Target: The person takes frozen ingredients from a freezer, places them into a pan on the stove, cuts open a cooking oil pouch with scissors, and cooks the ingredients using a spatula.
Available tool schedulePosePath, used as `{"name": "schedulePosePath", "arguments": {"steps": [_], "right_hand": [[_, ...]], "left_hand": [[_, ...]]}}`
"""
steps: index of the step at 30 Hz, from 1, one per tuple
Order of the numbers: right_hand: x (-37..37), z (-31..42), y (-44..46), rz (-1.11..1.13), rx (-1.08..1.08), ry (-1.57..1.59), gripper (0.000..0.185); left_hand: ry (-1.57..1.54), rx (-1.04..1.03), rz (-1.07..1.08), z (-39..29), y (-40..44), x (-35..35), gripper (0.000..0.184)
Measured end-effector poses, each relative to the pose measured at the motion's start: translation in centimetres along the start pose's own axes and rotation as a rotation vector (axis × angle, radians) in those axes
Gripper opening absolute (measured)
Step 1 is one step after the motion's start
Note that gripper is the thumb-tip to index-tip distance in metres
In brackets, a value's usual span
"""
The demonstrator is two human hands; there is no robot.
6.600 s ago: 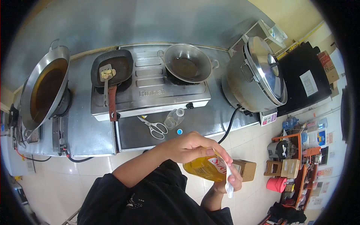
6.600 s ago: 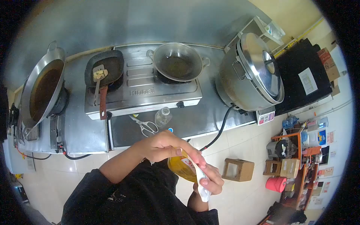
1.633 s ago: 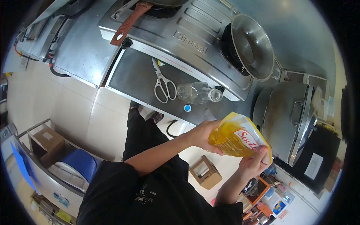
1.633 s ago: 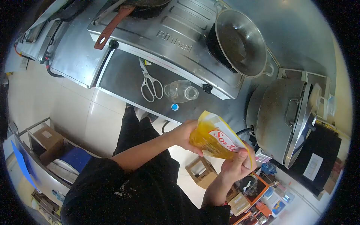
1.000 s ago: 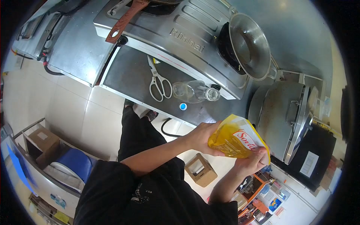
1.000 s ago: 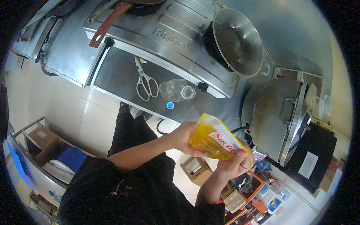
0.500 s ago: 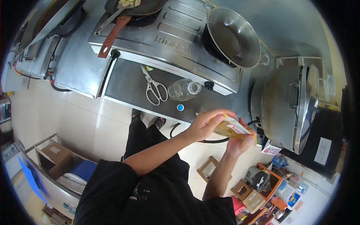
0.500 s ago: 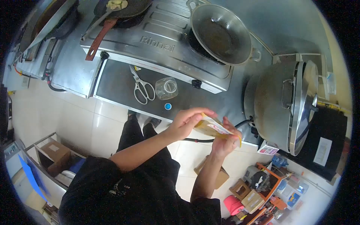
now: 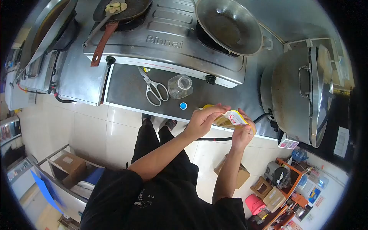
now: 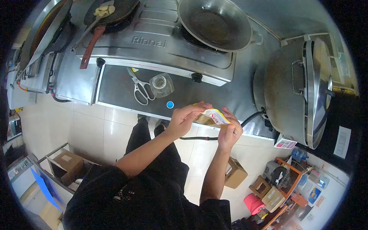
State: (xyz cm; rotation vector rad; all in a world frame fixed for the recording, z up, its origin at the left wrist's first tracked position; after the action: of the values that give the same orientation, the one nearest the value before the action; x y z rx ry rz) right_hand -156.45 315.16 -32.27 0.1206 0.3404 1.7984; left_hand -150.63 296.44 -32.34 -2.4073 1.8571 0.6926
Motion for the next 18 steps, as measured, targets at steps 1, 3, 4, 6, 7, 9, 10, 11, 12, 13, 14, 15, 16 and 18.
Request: {"name": "schedulePosePath", "arguments": {"steps": [1,3,4,6,7,9,10,11,12,13,14,15,16,18], "right_hand": [[0.3,0.0,-0.1,0.009,0.014,-0.005,0.038],[0.8,-0.1,0.1,0.031,0.05,-0.01,0.037],[0.7,0.0,0.1,0.038,0.052,0.002,0.035],[0.3,0.2,0.1,0.054,0.055,0.028,0.033],[-0.1,0.4,0.2,0.079,0.063,0.025,0.031],[-0.7,1.0,0.3,0.127,0.076,0.019,0.027],[-0.6,1.2,0.4,0.144,0.081,0.015,0.025],[-0.3,1.4,0.7,0.161,0.086,0.011,0.023],[-0.1,1.6,0.9,0.179,0.093,0.006,0.022],[0.1,1.7,1.0,0.164,0.083,0.007,0.02],[0.3,1.7,1.1,0.149,0.073,0.007,0.019],[0.4,1.8,1.1,0.134,0.063,0.007,0.018],[0.2,1.9,1.2,0.136,0.063,0.005,0.018],[-0.5,2.1,1.1,0.14,0.062,0.003,0.017]], "left_hand": [[-0.014,0.014,0.002,0.1,0.0,0.1,0.021],[-0.017,0.021,0.0,0.0,0.0,0.1,0.021],[-0.005,0.019,-0.006,-0.2,0.1,0.0,0.021],[0.0,0.016,-0.018,-0.1,0.0,-0.1,0.02],[-0.005,0.016,-0.023,0.0,-0.1,-0.3,0.02],[0.001,0.005,-0.037,0.1,-0.1,-0.4,0.019],[0.013,-0.006,-0.045,-0.1,-0.1,-0.4,0.019],[0.024,-0.017,-0.054,-0.3,0.0,-0.4,0.019],[0.054,-0.017,-0.072,-0.5,0.0,-0.3,0.019],[0.083,-0.016,-0.089,-0.8,0.0,-0.2,0.019],[0.112,-0.016,-0.105,-1.0,0.0,-0.1,0.019],[0.117,-0.02,-0.124,-1.0,0.0,-0.2,0.019],[0.122,-0.023,-0.143,-1.0,0.0,-0.4,0.019],[0.143,-0.032,-0.14,-1.1,0.1,-0.7,0.018]]}}
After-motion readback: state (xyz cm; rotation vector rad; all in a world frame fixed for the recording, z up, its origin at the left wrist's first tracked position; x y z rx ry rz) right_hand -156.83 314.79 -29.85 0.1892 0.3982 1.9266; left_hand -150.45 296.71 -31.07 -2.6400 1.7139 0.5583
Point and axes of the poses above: each hand's wrist, its own y-axis towards the middle knuckle, its own x-axis out of the back of the hand, z = x × y, the point moved 4 cm from there along y, towards the middle knuckle, and after that the axes turned 4 degrees about -y, right-handed, at the moved point
